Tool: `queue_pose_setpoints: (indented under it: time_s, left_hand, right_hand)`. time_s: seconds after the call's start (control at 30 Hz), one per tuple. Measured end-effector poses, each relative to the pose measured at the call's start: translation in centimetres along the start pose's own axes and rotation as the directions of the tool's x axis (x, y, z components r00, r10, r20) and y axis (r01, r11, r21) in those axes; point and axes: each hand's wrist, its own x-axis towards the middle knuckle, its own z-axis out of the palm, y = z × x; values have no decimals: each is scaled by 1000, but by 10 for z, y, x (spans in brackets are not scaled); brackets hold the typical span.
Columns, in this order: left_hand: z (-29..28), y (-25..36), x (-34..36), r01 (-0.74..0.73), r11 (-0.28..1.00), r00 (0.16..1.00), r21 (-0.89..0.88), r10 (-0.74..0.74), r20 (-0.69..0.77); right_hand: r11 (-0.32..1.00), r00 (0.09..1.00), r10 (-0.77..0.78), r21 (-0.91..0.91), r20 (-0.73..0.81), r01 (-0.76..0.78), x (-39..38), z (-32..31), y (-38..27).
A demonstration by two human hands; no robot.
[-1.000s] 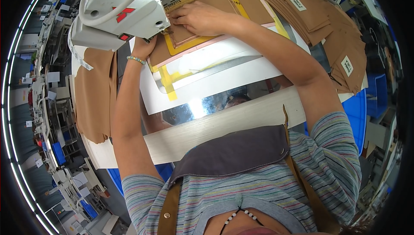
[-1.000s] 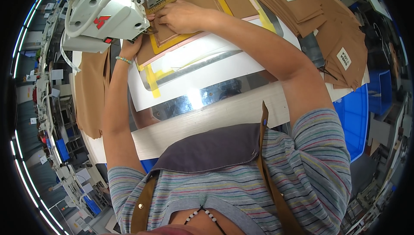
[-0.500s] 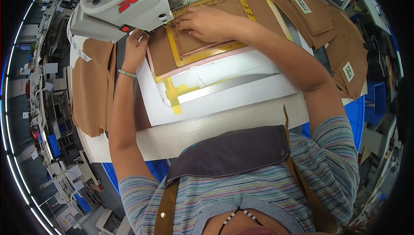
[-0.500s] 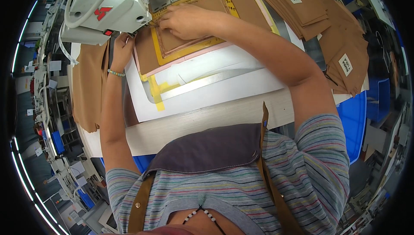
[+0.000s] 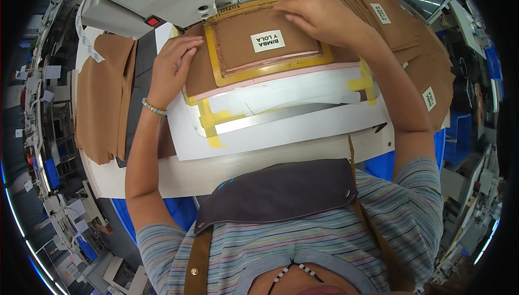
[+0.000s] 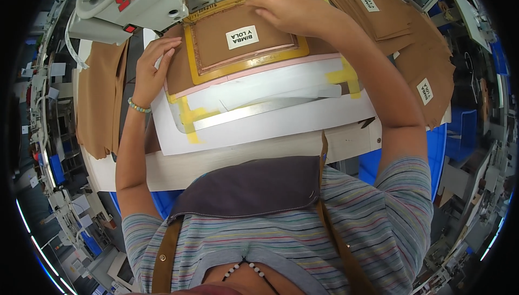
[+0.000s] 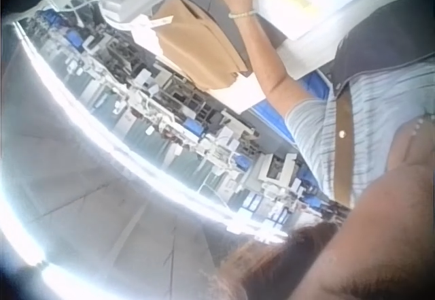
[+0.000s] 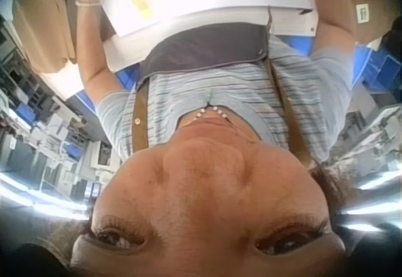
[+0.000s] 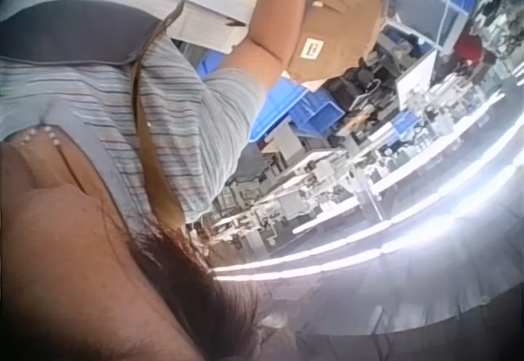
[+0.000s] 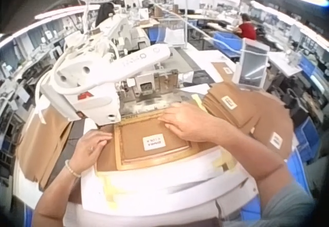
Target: Sewing rectangular leather labels onto fabric components using an industrial sewing machine.
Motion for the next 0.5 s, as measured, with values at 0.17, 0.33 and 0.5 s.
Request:
queue_pose_setpoints:
  time_s: [0.17,0.33,0.5]
  left_hand:
    - [17,28,5,-81,996,985,47,73,155]
    - [38,35,8,-186,958,963,217,133,235]
    - [42,34,4,-189,951,962,246,129,240]
  right_hand:
    - [990,981,-22,-143,-195,-6,-37,33,12]
    - [959,957,-72,-283,-281,-11,-45,51,6]
    - [927,961,-85,-375,-263,-21,-41,48,2]
